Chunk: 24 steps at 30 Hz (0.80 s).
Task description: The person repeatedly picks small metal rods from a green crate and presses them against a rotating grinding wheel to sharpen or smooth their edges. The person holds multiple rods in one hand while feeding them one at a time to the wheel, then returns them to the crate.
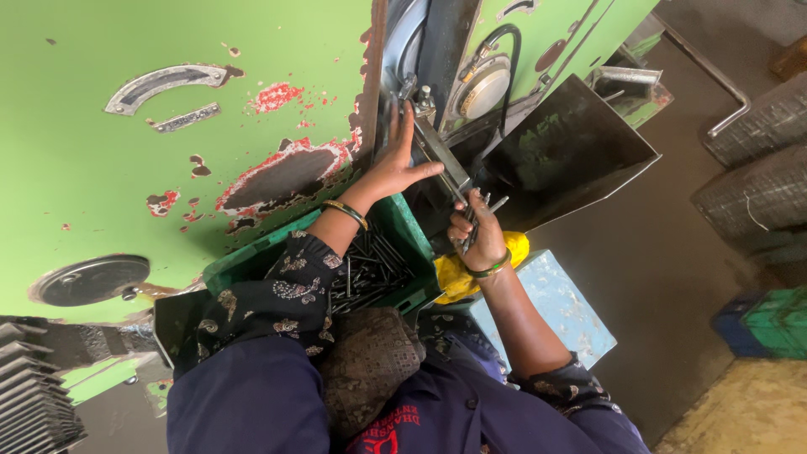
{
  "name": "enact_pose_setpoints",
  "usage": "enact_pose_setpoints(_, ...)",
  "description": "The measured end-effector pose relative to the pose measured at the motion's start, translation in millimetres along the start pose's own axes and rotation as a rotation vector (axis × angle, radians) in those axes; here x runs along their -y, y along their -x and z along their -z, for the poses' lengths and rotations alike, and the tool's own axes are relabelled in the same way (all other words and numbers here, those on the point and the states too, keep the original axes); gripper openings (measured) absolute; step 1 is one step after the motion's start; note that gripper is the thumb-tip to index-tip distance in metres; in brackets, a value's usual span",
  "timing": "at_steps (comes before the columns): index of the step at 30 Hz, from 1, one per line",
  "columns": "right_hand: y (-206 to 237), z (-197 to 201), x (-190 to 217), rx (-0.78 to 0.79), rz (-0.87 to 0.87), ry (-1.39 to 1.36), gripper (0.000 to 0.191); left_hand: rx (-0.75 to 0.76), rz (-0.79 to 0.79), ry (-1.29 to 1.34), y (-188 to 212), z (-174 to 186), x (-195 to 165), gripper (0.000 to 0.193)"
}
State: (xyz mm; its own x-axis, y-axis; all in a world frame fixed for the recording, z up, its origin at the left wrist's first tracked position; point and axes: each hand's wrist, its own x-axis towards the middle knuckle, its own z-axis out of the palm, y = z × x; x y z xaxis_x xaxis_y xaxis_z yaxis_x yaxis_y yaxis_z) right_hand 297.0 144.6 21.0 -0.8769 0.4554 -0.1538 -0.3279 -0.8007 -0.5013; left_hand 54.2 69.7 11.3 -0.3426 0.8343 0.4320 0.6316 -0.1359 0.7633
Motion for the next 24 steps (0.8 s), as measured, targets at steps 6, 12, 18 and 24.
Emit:
enact_pose_setpoints(6, -12.5, 9.3, -4.7, -0.136, 0.035, -0.01, 0.016, -0.086, -0.004, -0.03, 4.1, -4.0, 13.0, 0.095)
enact_pose_setpoints(12, -11.9, -1.7, -10.4, -0.113, 0.131, 0.047, 0.025, -0.222, 0.039, -0.103, 6.8, -7.8, 10.5, 0.071)
enact_pose_setpoints(18, -6.3, -16.5, -8.3, -0.146, 0.135, 0.101, 0.031, 0.026, 0.136, -0.179, -1.6, 4.9, -8.2, 0.161)
enact_pose_setpoints(24, -7.0, -12.8, -3.8, -0.15, 0.049, 0.091, 0.03, 0.025, 0.071, -0.071, 1.1, 8.3, -3.9, 0.15)
